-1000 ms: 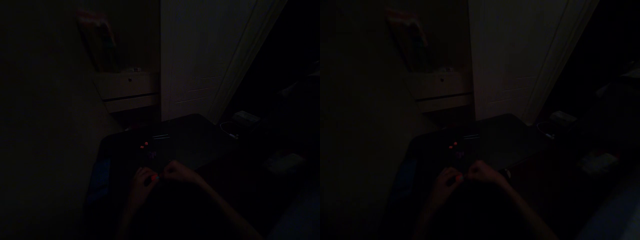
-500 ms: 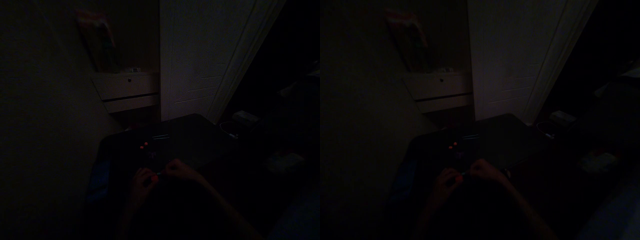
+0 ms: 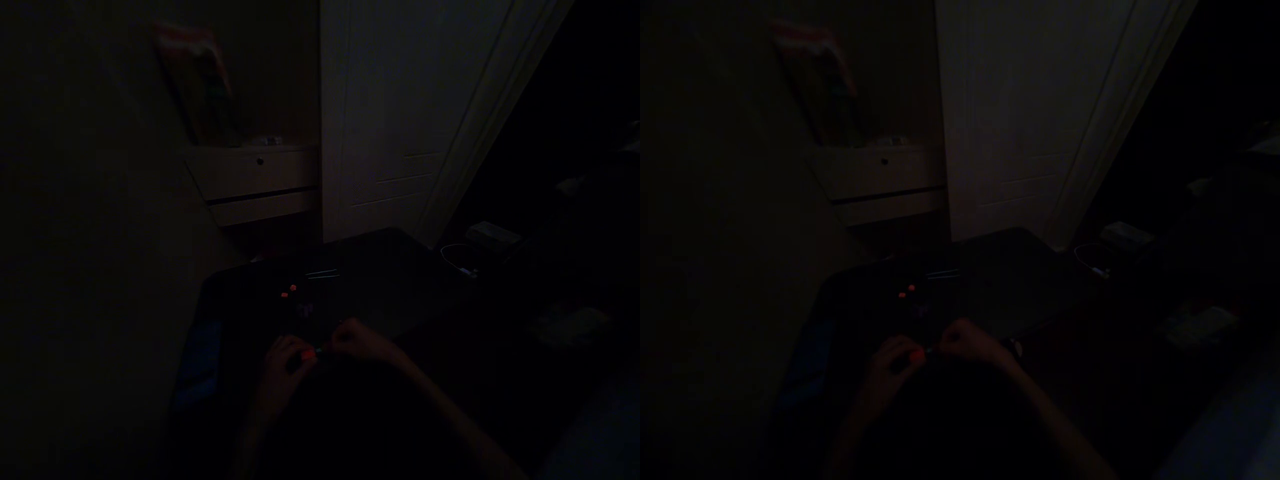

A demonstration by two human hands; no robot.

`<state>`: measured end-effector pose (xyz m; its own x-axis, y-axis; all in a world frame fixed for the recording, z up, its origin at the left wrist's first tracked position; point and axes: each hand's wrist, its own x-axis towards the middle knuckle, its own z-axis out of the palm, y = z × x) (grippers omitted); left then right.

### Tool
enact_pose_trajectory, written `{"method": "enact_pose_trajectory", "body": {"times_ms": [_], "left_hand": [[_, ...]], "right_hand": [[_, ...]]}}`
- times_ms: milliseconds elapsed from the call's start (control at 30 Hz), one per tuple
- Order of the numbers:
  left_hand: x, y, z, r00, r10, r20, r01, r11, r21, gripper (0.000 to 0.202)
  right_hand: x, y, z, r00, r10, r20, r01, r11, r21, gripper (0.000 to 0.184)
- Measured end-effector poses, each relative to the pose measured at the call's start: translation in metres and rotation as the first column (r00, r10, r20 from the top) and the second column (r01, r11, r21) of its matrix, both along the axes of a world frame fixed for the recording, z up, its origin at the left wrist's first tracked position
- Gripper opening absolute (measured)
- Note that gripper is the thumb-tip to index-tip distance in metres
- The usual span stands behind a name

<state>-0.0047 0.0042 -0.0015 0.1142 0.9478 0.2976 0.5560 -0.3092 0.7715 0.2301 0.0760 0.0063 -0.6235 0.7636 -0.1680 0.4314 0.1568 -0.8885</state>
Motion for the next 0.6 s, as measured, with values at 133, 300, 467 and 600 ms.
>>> {"method": "enact_pose_trajectory", "body": {"times_ms": [133, 300, 467, 600], "left_hand": [[-0.001, 0.0, -0.004, 0.998, 0.044, 0.055, -0.044, 0.999, 0.008, 0.012], [0.003, -0.002, -0.003, 0.997, 0.073, 0.005, -0.073, 0.997, 0.007, 0.009], [0.006, -0.002, 0.0, 0.994, 0.055, -0.091, -0.057, 0.998, -0.027, 0.013], [0.008, -0.002, 0.001, 0.995, 0.067, -0.072, -0.069, 0.997, -0.033, 0.013]], "right_hand": [[0.001, 0.0, -0.001, 0.997, -0.074, -0.031, 0.074, 0.997, -0.001, 0.044], [-0.002, -0.008, 0.0, 0.993, -0.059, -0.101, 0.058, 0.998, -0.008, 0.052], [-0.016, -0.022, 0.001, 0.994, -0.083, -0.073, 0.078, 0.995, -0.063, 0.05], [-0.02, -0.027, 0.003, 0.99, -0.125, -0.071, 0.121, 0.991, -0.064, 0.045]]}}
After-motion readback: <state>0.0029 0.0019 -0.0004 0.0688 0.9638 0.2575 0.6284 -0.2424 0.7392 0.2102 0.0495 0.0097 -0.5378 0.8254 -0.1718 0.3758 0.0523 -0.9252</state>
